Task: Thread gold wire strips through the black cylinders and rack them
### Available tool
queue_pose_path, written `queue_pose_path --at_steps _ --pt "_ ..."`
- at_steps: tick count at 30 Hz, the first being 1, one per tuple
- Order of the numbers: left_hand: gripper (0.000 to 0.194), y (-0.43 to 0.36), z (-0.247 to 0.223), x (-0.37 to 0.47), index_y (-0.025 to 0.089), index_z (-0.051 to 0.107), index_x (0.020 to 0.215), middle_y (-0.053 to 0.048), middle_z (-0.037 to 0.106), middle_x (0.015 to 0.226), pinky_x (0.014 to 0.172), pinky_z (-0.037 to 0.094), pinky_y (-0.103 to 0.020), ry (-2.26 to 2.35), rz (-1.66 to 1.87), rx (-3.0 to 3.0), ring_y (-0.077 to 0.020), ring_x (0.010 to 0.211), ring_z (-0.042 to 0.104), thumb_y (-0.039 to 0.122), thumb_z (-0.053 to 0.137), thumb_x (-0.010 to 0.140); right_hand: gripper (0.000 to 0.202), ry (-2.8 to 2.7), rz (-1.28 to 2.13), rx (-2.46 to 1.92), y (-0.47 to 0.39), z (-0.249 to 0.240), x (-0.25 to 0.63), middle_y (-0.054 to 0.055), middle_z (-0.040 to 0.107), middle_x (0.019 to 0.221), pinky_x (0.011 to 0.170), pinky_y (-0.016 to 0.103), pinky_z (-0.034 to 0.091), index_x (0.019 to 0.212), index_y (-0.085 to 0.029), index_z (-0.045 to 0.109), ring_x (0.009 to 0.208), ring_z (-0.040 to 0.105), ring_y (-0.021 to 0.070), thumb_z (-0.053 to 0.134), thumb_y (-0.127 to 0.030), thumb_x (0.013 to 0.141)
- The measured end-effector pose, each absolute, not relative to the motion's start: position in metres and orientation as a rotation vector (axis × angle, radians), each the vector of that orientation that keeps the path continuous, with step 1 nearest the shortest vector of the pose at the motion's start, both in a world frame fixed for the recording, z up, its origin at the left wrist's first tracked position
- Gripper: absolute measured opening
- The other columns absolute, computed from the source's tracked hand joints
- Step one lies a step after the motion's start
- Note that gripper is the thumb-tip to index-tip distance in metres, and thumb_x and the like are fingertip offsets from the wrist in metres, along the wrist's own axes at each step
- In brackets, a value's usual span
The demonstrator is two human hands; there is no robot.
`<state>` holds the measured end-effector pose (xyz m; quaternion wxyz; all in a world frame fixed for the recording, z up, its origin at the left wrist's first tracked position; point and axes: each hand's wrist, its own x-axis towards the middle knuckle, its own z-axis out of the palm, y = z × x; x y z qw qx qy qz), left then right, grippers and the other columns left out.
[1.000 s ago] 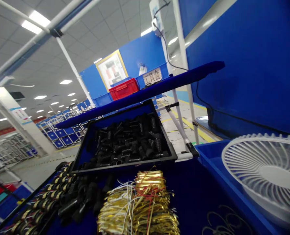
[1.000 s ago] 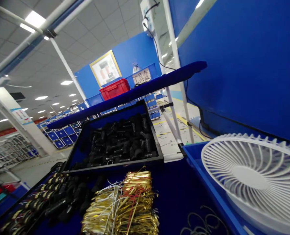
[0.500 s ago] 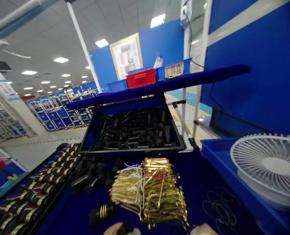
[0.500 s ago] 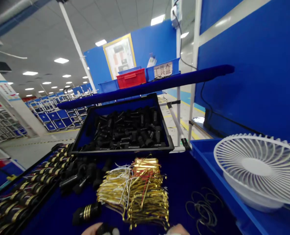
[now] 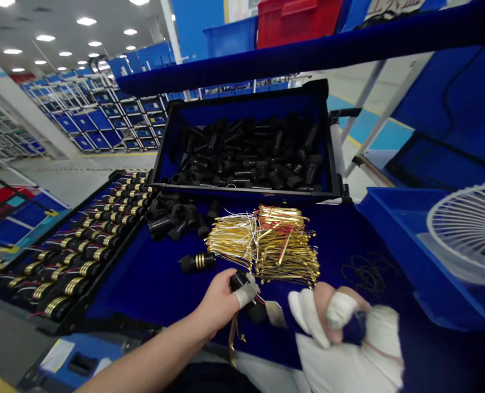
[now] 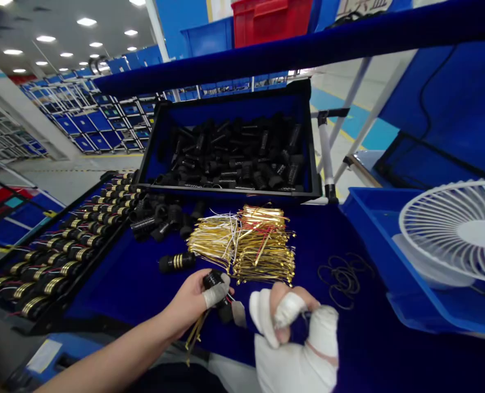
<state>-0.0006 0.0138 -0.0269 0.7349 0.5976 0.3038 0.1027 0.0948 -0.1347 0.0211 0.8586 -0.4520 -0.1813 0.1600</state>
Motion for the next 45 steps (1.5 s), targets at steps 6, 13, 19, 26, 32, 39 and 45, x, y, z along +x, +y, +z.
queue_pose_path --at_steps 6,13,19,26,32,39,45 --pt "0.046 0.019 -0.031 0.001 0.013 0.067 0.086 -0.008 0.07 0.082 0.075 0.049 -0.03 0.67 0.2 1.336 -0.0204 0.077 0.063 0.049 0.085 0.065 0.049 -0.217 0.432 -0.716 -0.102 0.003 0.084 -0.006 0.032 0.05 0.048 0.027 0.032 0.062 -0.022 0.052 0.041 0.03 0.0098 0.041 -0.054 0.098" --pt "0.038 0.027 -0.031 0.006 0.014 0.064 0.075 -0.003 0.061 0.068 0.063 0.041 -0.026 0.626 0.161 1.383 -0.0162 0.067 0.054 0.051 0.072 0.078 0.048 -0.349 0.416 -0.778 -0.1 -0.001 0.082 -0.005 0.034 0.049 0.05 0.029 0.033 0.062 -0.023 0.06 0.045 0.032 0.0112 0.051 -0.057 0.093" --pt "0.024 0.032 -0.03 0.009 0.014 0.06 0.07 0.001 0.054 0.066 0.061 0.034 -0.024 0.597 0.164 1.44 -0.0128 0.067 0.042 0.034 0.072 0.077 0.043 -0.518 0.633 -0.956 -0.072 0.014 0.094 -0.005 0.038 0.049 0.046 0.026 0.025 0.065 -0.018 0.064 0.045 0.031 0.0095 0.063 -0.054 0.089" --pt "0.032 0.031 -0.026 0.004 0.013 0.065 0.078 -0.003 0.061 0.077 0.069 0.041 -0.025 0.563 0.174 1.302 -0.0152 0.074 0.05 0.044 0.068 0.082 0.028 -0.721 0.404 -1.522 -0.099 0.001 0.086 0.0 0.057 0.066 0.058 0.029 0.046 0.078 -0.022 0.067 0.06 0.055 0.0158 0.06 -0.045 0.092" --pt "0.065 0.031 -0.006 0.01 0.013 0.06 0.096 -0.009 0.064 0.091 0.073 0.049 -0.03 0.525 0.192 1.039 -0.019 0.08 0.059 0.076 0.047 0.085 0.039 -0.93 0.159 -2.083 -0.132 -0.031 0.083 0.009 0.068 0.12 0.089 0.041 0.056 0.126 -0.028 0.065 0.103 0.068 0.0279 0.06 -0.037 0.089" --pt "0.059 0.015 0.02 0.017 0.023 0.048 0.113 -0.002 0.059 0.103 0.087 0.047 -0.029 0.378 0.423 1.201 -0.0174 0.097 0.057 0.038 0.086 0.071 0.041 -0.449 0.307 -1.865 -0.127 0.0 0.095 0.01 0.077 0.095 0.081 0.042 0.059 0.107 -0.017 0.074 0.092 0.072 0.0311 0.062 -0.05 0.085" --pt "0.063 0.005 0.01 0.01 0.023 0.043 0.11 -0.001 0.057 0.101 0.085 0.047 -0.029 0.264 0.302 1.208 -0.0138 0.089 0.054 0.029 0.089 0.068 0.036 -0.445 0.306 -1.769 -0.125 0.022 0.104 0.012 0.076 0.099 0.082 0.038 0.058 0.098 -0.017 0.075 0.089 0.071 0.029 0.074 -0.047 0.077"
